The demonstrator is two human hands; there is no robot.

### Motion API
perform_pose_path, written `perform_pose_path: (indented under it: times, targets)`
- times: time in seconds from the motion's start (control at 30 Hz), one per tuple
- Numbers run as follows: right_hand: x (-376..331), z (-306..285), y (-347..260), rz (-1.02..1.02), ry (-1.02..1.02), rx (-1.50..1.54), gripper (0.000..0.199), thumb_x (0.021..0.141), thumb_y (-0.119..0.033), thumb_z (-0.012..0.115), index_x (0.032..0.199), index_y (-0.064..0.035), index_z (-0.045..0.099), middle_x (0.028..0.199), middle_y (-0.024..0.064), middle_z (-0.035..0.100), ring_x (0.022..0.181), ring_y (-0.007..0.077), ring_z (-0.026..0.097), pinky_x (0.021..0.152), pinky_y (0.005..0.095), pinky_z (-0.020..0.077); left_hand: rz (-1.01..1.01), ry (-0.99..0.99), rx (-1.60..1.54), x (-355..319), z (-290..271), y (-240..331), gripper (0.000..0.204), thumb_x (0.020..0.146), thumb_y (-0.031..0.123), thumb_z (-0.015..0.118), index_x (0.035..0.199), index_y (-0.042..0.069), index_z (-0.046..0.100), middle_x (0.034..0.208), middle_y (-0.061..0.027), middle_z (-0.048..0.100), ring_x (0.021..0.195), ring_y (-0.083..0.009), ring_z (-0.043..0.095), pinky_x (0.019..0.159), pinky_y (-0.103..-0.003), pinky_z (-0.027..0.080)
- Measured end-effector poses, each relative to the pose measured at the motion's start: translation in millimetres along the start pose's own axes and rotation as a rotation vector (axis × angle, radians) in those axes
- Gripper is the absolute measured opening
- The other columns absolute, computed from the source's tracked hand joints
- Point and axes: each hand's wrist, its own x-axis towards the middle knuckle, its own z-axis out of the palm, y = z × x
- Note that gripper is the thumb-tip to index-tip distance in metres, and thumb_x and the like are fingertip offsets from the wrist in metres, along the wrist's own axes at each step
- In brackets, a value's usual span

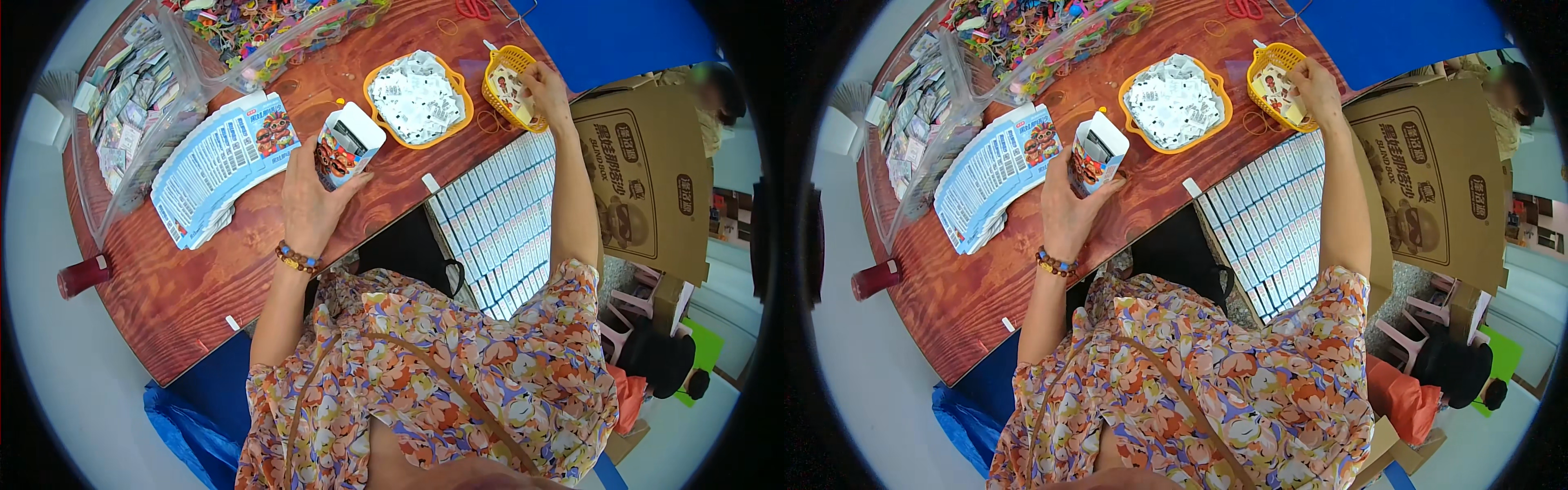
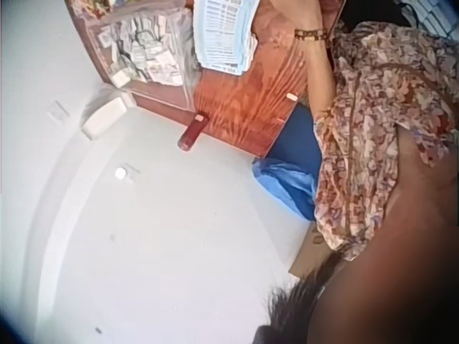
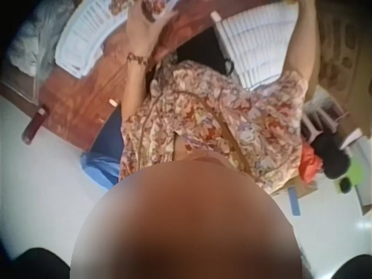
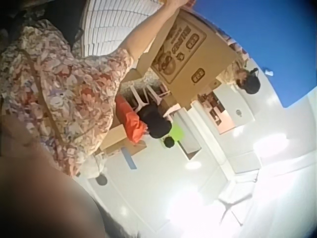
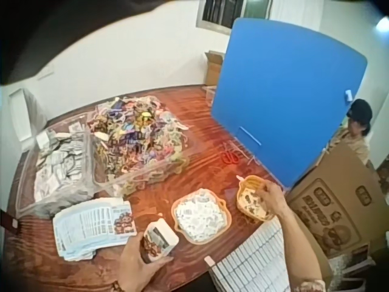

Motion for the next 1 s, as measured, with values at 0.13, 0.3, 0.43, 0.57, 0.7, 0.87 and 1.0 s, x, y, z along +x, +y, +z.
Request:
perform_pose_path:
  times: [0.13, 0.3, 0.43, 0.57, 0.7, 0.87, 1.0]
  targets:
    - [-10.5, -11.1, -22.7, 0.008, 0.209, -0.086, 0.014, 0.087, -0.013, 0.065, 0.092, -0.0004, 0.065, 0.074, 0.0064, 0.064, 0.062, 0.0132, 0.061, 0.059, 0.0294, 0.0478, 0.018, 0.010, 0.003, -0.2, 0.3, 0.0, 0.079, 0.064, 0.032, 0.089, 0.125, -0.001, 0.052, 0.112, -0.0177, 0.060, 0.104, -0.0344, 0.059, 0.089, -0.043, 0.049]
    - [-61.4, -2.4, -111.7, -0.215, 0.016, 0.454, 0.015, 0.090, -0.004, 0.063, 0.104, 0.0005, 0.064, 0.085, 0.0045, 0.066, 0.065, 0.0073, 0.059, 0.060, 0.0208, 0.0462, 0.052, 0.046, 0.053, 0.3, 2.2, 2.9, 0.078, 0.064, 0.035, 0.088, 0.123, -0.001, 0.051, 0.103, -0.0179, 0.058, 0.096, -0.0357, 0.058, 0.083, -0.043, 0.049]
    - [-124.9, 52.6, -183.8, -0.459, -0.139, 0.383, 0.015, 0.089, -0.001, 0.064, 0.103, -0.0051, 0.065, 0.084, 0.0008, 0.068, 0.063, 0.0048, 0.058, 0.055, 0.0198, 0.0425, 0.034, 0.030, 0.028, 0.9, 3.3, 7.6, 0.078, 0.063, 0.032, 0.089, 0.124, 0.001, 0.050, 0.102, -0.0165, 0.056, 0.095, -0.0350, 0.058, 0.078, -0.044, 0.050]
    - [-137.6, 90.1, -226.6, -0.613, -0.103, -0.006, 0.012, 0.090, -0.009, 0.065, 0.101, -0.0033, 0.065, 0.078, -0.0002, 0.068, 0.064, 0.0017, 0.056, 0.055, 0.0198, 0.0411, 0.071, 0.102, 0.040, -2.4, -2.6, 6.0, 0.078, 0.063, 0.030, 0.089, 0.124, 0.002, 0.050, 0.102, -0.0154, 0.055, 0.094, -0.0343, 0.059, 0.077, -0.043, 0.051]
    - [-142.5, 87.1, -232.9, -0.626, -0.139, 0.156, 0.013, 0.089, -0.008, 0.066, 0.101, -0.0021, 0.066, 0.079, 0.0047, 0.071, 0.063, 0.0129, 0.063, 0.059, 0.0285, 0.0492, 0.001, 0.137, 0.045, -5.0, -12.3, -3.3, 0.080, 0.065, 0.030, 0.088, 0.126, -0.001, 0.048, 0.105, -0.0185, 0.055, 0.097, -0.0365, 0.058, 0.081, -0.044, 0.051]
    - [-156.6, 95.9, -224.2, -0.749, 0.104, 0.168, 0.029, 0.086, -0.005, 0.070, 0.115, -0.0034, 0.067, 0.109, 0.0134, 0.068, 0.099, 0.0255, 0.067, 0.083, 0.0316, 0.0532, 0.005, 0.213, -0.021, -3.1, -12.7, -6.9, 0.084, 0.067, 0.027, 0.088, 0.132, -0.006, 0.045, 0.110, -0.0219, 0.055, 0.101, -0.0387, 0.057, 0.085, -0.045, 0.050]
    - [-177.6, 129.8, -220.8, -0.752, 0.171, 0.213, 0.037, 0.084, -0.005, 0.073, 0.119, -0.0027, 0.065, 0.106, 0.0149, 0.067, 0.093, 0.0255, 0.066, 0.080, 0.0322, 0.0526, -0.041, 0.217, -0.086, -2.9, -7.3, -7.4, 0.082, 0.068, 0.019, 0.085, 0.134, -0.007, 0.044, 0.115, -0.0245, 0.053, 0.107, -0.0408, 0.055, 0.090, -0.046, 0.048]
